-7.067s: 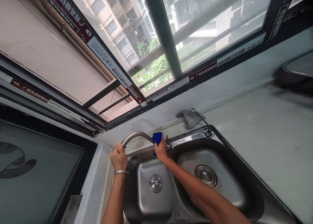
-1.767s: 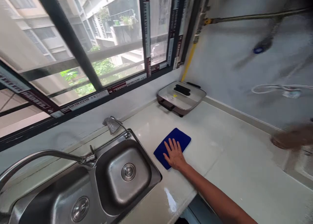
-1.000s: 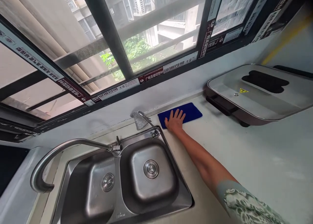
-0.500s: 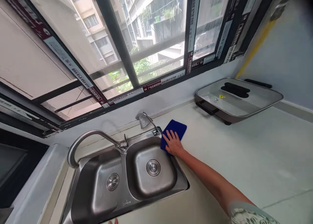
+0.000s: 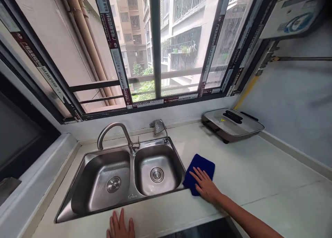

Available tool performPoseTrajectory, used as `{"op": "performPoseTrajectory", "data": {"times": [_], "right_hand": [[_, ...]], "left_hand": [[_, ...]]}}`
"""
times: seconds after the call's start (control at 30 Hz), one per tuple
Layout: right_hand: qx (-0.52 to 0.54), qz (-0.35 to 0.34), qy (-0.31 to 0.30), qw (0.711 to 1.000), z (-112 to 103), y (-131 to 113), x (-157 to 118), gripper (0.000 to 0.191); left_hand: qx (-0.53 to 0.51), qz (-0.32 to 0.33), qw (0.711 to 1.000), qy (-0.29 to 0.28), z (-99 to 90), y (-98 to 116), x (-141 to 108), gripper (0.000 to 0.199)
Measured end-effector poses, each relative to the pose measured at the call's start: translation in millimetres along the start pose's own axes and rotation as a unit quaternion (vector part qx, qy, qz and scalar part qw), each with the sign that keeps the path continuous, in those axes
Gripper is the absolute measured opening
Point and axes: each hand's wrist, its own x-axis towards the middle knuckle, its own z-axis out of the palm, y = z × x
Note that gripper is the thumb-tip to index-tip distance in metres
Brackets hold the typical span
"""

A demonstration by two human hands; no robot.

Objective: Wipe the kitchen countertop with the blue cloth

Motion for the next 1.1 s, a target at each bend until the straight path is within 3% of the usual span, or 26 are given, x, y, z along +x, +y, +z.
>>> {"op": "performPoseTrajectory", "data": {"times": [0.13, 0.23, 0.33, 0.53, 0.73, 0.87, 1.1], "right_hand": [[0.043, 0.001, -0.06, 0.997, -2, 30, -51, 0.067], [0.063, 0.071, -0.068, 0.993, 0, 36, -44, 0.054], [0.041, 0.132, -0.015, 0.99, 5, 23, -4, 0.046], [-0.022, 0.056, 0.057, 0.997, 10, 14, 83, 0.053], [-0.019, -0.036, 0.033, 0.999, 15, 35, 152, 0.069], [-0.002, -0.051, 0.013, 0.999, 17, 41, 204, 0.065], [-0.007, -0.063, -0.022, 0.998, 23, 48, 285, 0.064]], "left_hand": [[-0.022, -0.025, 0.999, 0.024, -7.6, -1, 6, 0.051], [-0.012, -0.076, 0.997, 0.017, -13.4, 9, 12, 0.052], [-0.002, -0.104, 0.994, 0.025, -16.6, 20, 17, 0.054], [0.031, -0.077, 0.995, 0.048, -14.7, 30, 17, 0.056], [0.056, -0.111, 0.992, -0.006, -11.2, 33, 21, 0.055], [0.065, -0.135, 0.987, -0.064, -11.9, 32, 24, 0.056], [0.059, -0.144, 0.983, -0.093, -13.3, 30, 26, 0.058]]}}
